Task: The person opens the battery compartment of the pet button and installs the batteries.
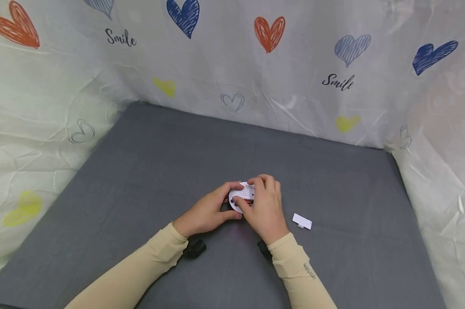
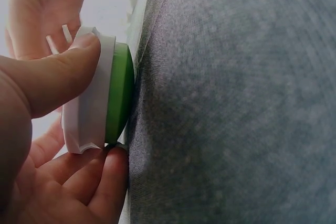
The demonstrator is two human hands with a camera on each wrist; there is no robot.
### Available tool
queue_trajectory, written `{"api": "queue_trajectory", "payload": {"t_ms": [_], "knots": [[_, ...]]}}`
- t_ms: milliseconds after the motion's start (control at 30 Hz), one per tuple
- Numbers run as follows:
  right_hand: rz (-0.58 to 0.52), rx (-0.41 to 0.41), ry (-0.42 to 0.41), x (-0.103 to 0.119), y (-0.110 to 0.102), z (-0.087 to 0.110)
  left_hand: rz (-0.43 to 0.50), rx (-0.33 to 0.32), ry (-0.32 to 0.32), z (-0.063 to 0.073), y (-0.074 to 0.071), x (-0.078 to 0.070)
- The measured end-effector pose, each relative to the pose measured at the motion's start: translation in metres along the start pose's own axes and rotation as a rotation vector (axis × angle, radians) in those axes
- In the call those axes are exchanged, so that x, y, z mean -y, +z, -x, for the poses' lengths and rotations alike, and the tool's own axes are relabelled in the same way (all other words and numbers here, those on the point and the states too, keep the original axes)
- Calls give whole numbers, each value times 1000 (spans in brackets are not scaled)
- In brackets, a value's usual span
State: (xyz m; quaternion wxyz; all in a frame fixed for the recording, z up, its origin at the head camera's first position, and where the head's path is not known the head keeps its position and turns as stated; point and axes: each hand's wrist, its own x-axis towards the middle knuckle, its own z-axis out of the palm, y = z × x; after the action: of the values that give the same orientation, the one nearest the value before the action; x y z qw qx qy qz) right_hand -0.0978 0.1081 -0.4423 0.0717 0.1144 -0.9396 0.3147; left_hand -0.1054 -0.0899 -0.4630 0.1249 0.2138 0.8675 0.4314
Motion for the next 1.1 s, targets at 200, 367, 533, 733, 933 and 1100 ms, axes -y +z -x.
{"api": "queue_trajectory", "payload": {"t_ms": [200,367,533,733,933,1100], "knots": [[-18,76,117,1,0,0,-2,-7,34,0,0,-1],[-30,94,127,0,-2,-1,-20,-12,48,-1,-1,-1],[-31,101,131,-1,-2,0,-15,-4,47,0,-1,-1],[-45,103,147,0,0,1,23,4,25,0,0,1],[-57,112,159,-2,0,1,55,0,5,-1,1,1],[-45,121,142,-2,-3,2,79,-11,1,-2,3,0]]}}
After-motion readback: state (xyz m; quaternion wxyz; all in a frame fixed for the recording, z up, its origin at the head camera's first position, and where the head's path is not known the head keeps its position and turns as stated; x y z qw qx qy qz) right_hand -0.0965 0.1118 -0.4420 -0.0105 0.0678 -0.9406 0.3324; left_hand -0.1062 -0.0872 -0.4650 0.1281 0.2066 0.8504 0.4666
